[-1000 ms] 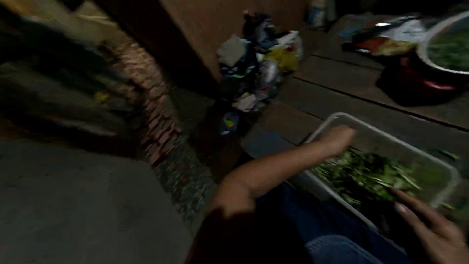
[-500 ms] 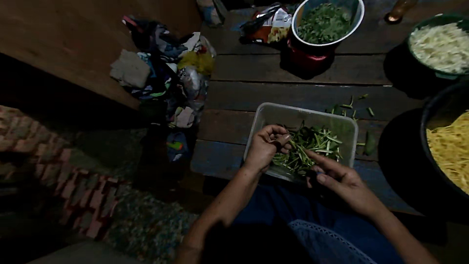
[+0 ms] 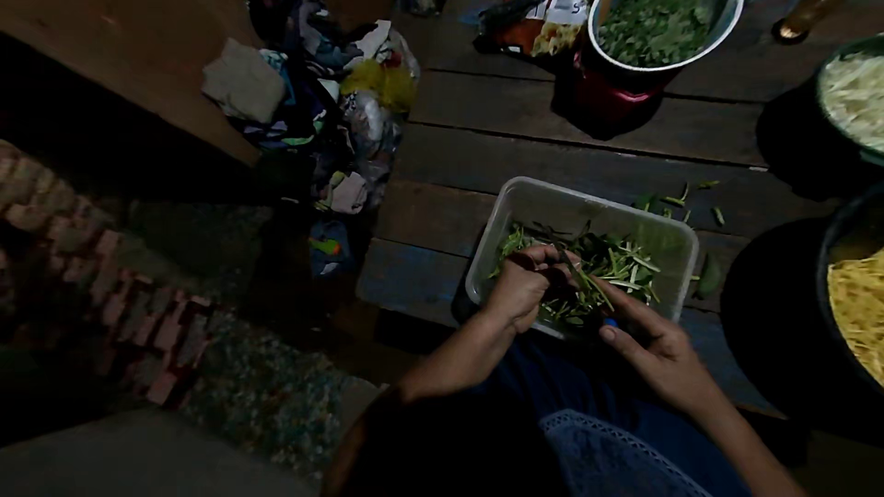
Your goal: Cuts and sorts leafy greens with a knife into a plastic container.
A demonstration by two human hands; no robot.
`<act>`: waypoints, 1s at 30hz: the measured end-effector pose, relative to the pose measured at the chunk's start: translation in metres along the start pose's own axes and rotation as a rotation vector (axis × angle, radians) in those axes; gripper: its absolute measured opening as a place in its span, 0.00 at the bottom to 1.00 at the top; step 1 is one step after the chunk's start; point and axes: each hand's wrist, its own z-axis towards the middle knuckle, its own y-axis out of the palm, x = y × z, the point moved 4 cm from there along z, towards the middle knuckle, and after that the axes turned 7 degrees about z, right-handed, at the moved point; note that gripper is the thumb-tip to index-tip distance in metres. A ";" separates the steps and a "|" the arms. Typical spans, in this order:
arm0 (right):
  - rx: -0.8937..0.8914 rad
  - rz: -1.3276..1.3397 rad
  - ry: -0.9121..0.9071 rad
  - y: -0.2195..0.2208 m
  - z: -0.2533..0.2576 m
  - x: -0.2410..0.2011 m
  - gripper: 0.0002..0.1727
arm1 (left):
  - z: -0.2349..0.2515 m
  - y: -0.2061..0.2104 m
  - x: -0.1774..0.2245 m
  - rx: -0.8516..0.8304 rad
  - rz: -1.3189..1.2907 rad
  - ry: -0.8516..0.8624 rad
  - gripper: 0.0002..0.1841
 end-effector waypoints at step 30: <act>-0.017 -0.051 -0.005 -0.001 0.006 0.001 0.30 | 0.005 -0.004 -0.003 0.000 -0.009 0.028 0.05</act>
